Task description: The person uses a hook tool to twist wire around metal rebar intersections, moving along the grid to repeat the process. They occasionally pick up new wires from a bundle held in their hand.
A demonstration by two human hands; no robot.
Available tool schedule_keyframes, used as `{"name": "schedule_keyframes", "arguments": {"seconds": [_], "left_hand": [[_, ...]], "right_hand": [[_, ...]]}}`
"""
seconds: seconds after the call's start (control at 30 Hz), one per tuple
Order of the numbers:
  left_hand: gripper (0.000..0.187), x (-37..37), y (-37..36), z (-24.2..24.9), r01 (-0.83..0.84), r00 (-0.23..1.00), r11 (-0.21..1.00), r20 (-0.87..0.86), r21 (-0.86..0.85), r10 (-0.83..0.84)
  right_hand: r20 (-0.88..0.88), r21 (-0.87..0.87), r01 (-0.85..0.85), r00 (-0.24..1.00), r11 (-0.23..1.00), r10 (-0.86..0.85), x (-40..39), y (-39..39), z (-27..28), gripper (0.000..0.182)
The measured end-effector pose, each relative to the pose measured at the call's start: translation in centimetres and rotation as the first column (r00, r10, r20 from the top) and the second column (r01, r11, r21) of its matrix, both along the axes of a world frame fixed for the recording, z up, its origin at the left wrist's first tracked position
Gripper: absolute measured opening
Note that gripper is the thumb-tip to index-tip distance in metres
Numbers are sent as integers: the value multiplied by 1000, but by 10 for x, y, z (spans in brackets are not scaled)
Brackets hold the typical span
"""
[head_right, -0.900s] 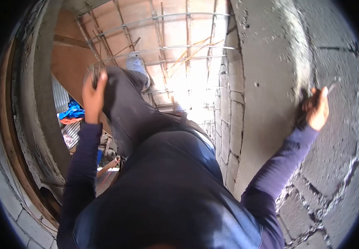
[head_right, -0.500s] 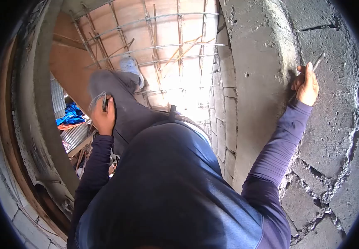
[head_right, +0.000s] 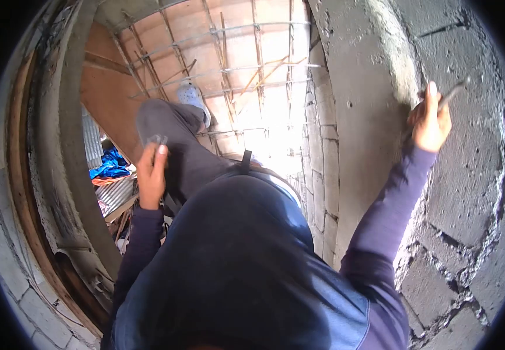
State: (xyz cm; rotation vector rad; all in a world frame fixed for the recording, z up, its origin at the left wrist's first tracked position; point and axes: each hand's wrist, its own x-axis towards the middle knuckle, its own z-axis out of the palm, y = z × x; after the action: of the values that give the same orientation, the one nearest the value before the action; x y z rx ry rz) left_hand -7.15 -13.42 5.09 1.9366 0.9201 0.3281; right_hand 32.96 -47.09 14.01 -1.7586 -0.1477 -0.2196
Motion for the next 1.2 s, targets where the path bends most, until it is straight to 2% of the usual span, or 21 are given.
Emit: {"name": "schedule_keyframes", "arguments": {"seconds": [0.03, 0.07, 0.1, 0.17, 0.2, 0.23, 0.27, 0.33, 0.37, 0.43, 0.57, 0.63, 0.67, 0.73, 0.87, 0.93, 1.03, 1.17, 1.2], "left_hand": [[28, 6, -9, 18, 43, 999, 993, 8, -106, -42], [28, 10, -16, 21, 106, 993, 990, 65, -96, -100], [27, 14, -23, 31, 151, 988, 972, 63, -180, -142], [30, 28, -36, 46, 272, 962, 915, 112, -297, -249], [32, 35, -42, 48, 346, 937, 879, 157, -327, -311], [34, 42, -48, 50, 388, 918, 866, 209, -314, -336], [35, 46, -51, 42, 460, 873, 868, 275, -189, -403], [30, 53, -48, 51, 511, 846, 820, 315, -256, -429], [30, 55, -45, 55, 510, 847, 822, 315, -254, -428], [37, 59, -42, 59, 470, 876, 793, 310, -387, -368], [38, 56, -46, 54, 429, 897, 783, 310, -451, -314], [38, 52, -45, 53, 452, 890, 777, 273, -438, -365], [38, 52, -44, 51, 450, 891, 776, 273, -442, -362], [37, 50, -43, 48, 457, 888, 769, 278, -447, -366], [36, 51, -40, 43, 423, 900, 807, 295, -412, -322], [35, 53, -38, 38, 374, 917, 817, 305, -439, -257], [37, 53, -43, 37, 382, 912, 811, 322, -443, -254], [36, 56, -44, 47, 323, 944, 785, 237, -528, -228], [34, 56, -44, 42, 293, 949, 763, 272, -576, -159]], "right_hand": [[-62, 52, -177, 982, 983, 180, -18, 3, 6, 30], [-126, 112, -338, 928, 934, 351, -38, 9, 7, 28], [66, -157, -469, 873, 869, 483, -59, 29, -1, 24], [-46, -397, -667, 700, 630, 712, -107, 77, 1, 19], [-301, -90, -781, 613, 618, 730, -133, 96, -8, 20], [-93, -400, -812, 496, 424, 863, -146, 111, -25, 25], [-118, -231, -878, 454, 420, 883, -167, 126, -25, 24], [-350, 204, -893, 316, 401, 882, -188, 140, -33, 22], [-348, 205, -894, 314, 398, 884, -192, 145, -34, 22], [-385, 297, -837, 335, 459, 860, -196, 150, -33, 17], [-393, 283, -776, 443, 564, 806, -194, 147, -29, 10], [-343, 21, -920, 360, 390, 868, -185, 142, -35, 10], [-347, 21, -921, 358, 389, 867, -183, 142, -33, 10], [-324, -110, -938, 346, 328, 881, -181, 143, -26, 15], [-305, -106, -940, 342, 325, 889, -182, 136, -32, 15], [-303, 41, -931, 334, 363, 893, -181, 133, -32, 10], [-373, -4, -903, 401, 430, 837, -181, 134, -23, 9], [-398, -32, -938, 330, 346, 856, -176, 133, -18, 11], [-323, -5, -936, 335, 352, 885, -177, 133, -21, 11]]}}
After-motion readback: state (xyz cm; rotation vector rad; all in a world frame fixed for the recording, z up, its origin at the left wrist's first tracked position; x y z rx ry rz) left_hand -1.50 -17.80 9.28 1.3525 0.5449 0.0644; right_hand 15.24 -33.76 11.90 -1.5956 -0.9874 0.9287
